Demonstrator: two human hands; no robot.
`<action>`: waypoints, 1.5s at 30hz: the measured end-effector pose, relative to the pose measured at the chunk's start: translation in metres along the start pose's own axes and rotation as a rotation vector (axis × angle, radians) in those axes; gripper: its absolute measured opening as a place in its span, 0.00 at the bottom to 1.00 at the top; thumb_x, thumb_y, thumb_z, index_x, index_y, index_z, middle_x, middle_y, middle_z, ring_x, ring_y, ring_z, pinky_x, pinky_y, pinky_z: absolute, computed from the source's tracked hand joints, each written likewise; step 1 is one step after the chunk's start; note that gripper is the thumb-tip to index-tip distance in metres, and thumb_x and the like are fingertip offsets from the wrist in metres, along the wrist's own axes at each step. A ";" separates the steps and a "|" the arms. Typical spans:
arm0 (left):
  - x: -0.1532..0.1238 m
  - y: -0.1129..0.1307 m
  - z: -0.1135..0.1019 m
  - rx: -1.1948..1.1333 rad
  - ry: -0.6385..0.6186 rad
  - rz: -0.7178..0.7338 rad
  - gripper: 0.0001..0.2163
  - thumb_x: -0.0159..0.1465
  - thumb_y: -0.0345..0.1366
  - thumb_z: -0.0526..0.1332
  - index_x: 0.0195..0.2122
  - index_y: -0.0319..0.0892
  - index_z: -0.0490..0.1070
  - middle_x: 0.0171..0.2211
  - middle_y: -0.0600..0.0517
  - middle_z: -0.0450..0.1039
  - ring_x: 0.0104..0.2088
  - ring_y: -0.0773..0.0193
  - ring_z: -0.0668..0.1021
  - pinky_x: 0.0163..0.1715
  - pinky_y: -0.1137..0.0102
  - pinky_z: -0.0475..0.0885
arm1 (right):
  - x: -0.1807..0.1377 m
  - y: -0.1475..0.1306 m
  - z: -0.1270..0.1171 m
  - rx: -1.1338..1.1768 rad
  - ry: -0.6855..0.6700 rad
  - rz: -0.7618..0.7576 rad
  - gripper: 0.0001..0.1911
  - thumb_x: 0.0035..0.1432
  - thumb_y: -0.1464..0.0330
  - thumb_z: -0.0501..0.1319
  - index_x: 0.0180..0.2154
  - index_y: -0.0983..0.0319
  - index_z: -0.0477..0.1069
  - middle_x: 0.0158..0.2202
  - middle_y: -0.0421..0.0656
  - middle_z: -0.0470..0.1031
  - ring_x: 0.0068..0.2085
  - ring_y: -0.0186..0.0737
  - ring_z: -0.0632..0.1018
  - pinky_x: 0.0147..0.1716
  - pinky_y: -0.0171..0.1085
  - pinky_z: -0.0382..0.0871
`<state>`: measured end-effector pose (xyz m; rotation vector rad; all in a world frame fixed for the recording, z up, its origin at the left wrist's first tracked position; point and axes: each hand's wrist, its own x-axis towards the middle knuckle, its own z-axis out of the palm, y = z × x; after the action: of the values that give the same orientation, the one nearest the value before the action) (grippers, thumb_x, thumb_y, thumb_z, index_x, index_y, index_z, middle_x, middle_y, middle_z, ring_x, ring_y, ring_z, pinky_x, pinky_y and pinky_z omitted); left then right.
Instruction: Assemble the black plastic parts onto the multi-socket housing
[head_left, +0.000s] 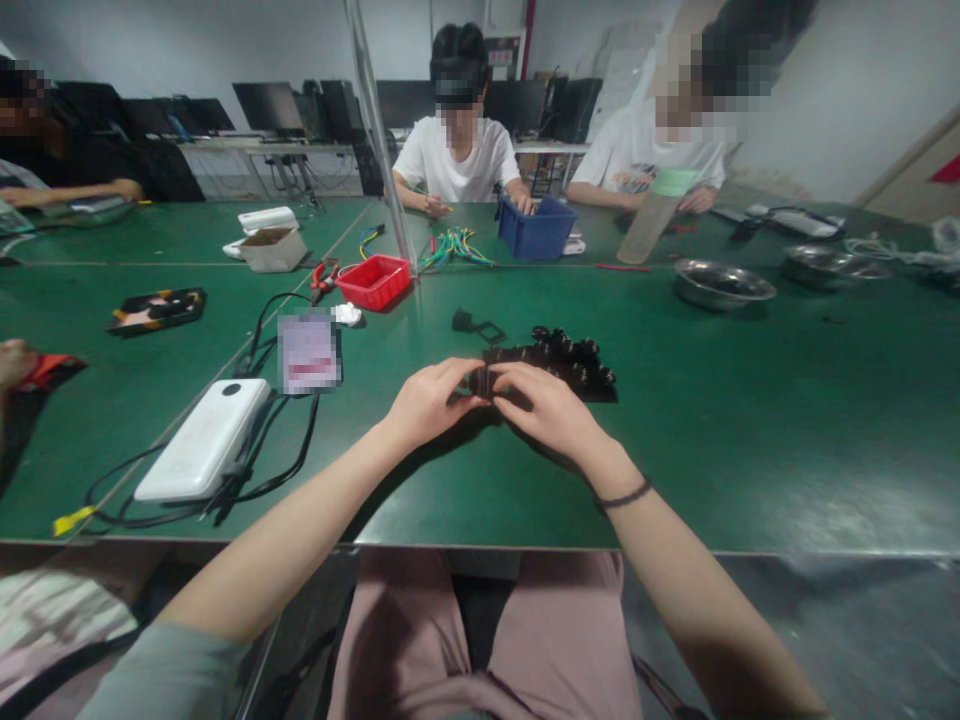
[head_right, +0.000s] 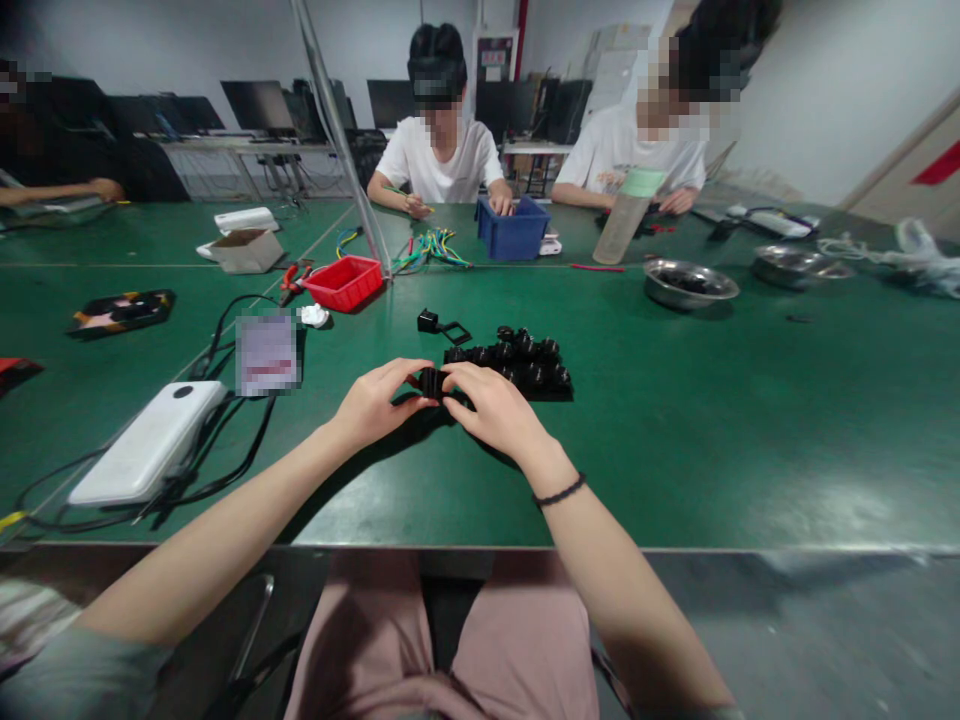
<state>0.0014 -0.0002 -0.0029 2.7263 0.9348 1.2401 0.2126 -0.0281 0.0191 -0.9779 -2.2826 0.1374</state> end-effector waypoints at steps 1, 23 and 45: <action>0.000 0.000 0.000 0.003 0.002 0.003 0.17 0.64 0.43 0.62 0.51 0.39 0.69 0.43 0.44 0.78 0.40 0.61 0.81 0.41 0.67 0.76 | 0.000 0.000 0.000 -0.002 -0.001 0.001 0.01 0.61 0.71 0.59 0.36 0.60 0.69 0.49 0.51 0.77 0.49 0.49 0.78 0.48 0.48 0.73; 0.001 0.003 -0.002 0.006 0.012 0.026 0.16 0.65 0.41 0.62 0.50 0.37 0.69 0.43 0.43 0.78 0.42 0.60 0.81 0.41 0.68 0.77 | -0.001 0.002 0.000 0.001 -0.028 0.011 0.03 0.61 0.72 0.59 0.38 0.60 0.70 0.52 0.51 0.75 0.51 0.49 0.77 0.50 0.50 0.72; 0.001 0.003 -0.003 -0.001 0.002 0.011 0.16 0.64 0.39 0.63 0.51 0.39 0.69 0.44 0.44 0.77 0.45 0.60 0.80 0.44 0.66 0.77 | 0.000 0.000 0.000 -0.022 -0.041 0.016 0.04 0.60 0.72 0.59 0.39 0.61 0.70 0.51 0.52 0.75 0.51 0.50 0.76 0.49 0.50 0.72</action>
<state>0.0017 -0.0028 0.0010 2.7334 0.9200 1.2454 0.2123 -0.0280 0.0190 -1.0139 -2.3188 0.1405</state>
